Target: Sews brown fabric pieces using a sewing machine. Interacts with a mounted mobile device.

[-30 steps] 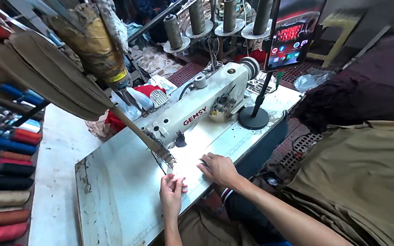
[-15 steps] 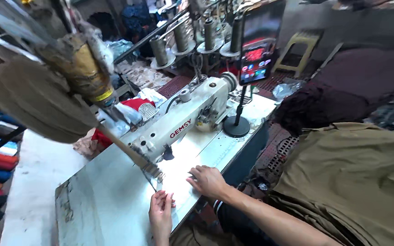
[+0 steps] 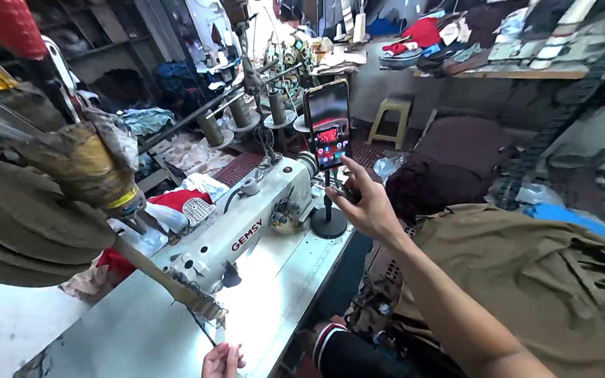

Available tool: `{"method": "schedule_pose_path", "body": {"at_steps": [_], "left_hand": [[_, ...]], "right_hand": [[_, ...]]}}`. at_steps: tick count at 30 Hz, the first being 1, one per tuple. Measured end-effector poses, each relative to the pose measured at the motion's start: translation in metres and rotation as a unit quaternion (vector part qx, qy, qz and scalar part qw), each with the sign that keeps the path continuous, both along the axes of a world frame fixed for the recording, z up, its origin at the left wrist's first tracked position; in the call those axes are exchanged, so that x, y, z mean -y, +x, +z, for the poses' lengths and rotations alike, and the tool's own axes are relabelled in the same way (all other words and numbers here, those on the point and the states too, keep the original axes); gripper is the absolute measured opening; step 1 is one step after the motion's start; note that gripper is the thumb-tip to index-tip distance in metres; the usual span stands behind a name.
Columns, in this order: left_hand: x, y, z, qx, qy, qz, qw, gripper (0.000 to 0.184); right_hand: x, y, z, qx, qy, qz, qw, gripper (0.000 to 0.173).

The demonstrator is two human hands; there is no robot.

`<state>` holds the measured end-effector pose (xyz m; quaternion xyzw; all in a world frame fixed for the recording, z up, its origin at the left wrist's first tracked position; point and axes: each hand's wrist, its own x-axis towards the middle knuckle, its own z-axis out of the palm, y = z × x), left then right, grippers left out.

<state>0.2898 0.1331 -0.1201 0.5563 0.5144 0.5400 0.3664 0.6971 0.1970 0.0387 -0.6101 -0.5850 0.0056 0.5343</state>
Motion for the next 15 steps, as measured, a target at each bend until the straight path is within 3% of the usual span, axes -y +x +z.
{"method": "schedule_pose_path", "body": {"at_steps": [11,15], "left_hand": [[0.003,0.001,-0.001,-0.017,0.011,0.008,1.000,0.017],[0.004,0.002,-0.001,-0.018,0.016,0.013,1.000,0.018]], "right_hand": [[-0.033,0.012,0.080,0.066,0.015,-0.022,0.997,0.079],[-0.023,0.005,0.082,0.100,0.027,-0.022,0.994,0.069]]}}
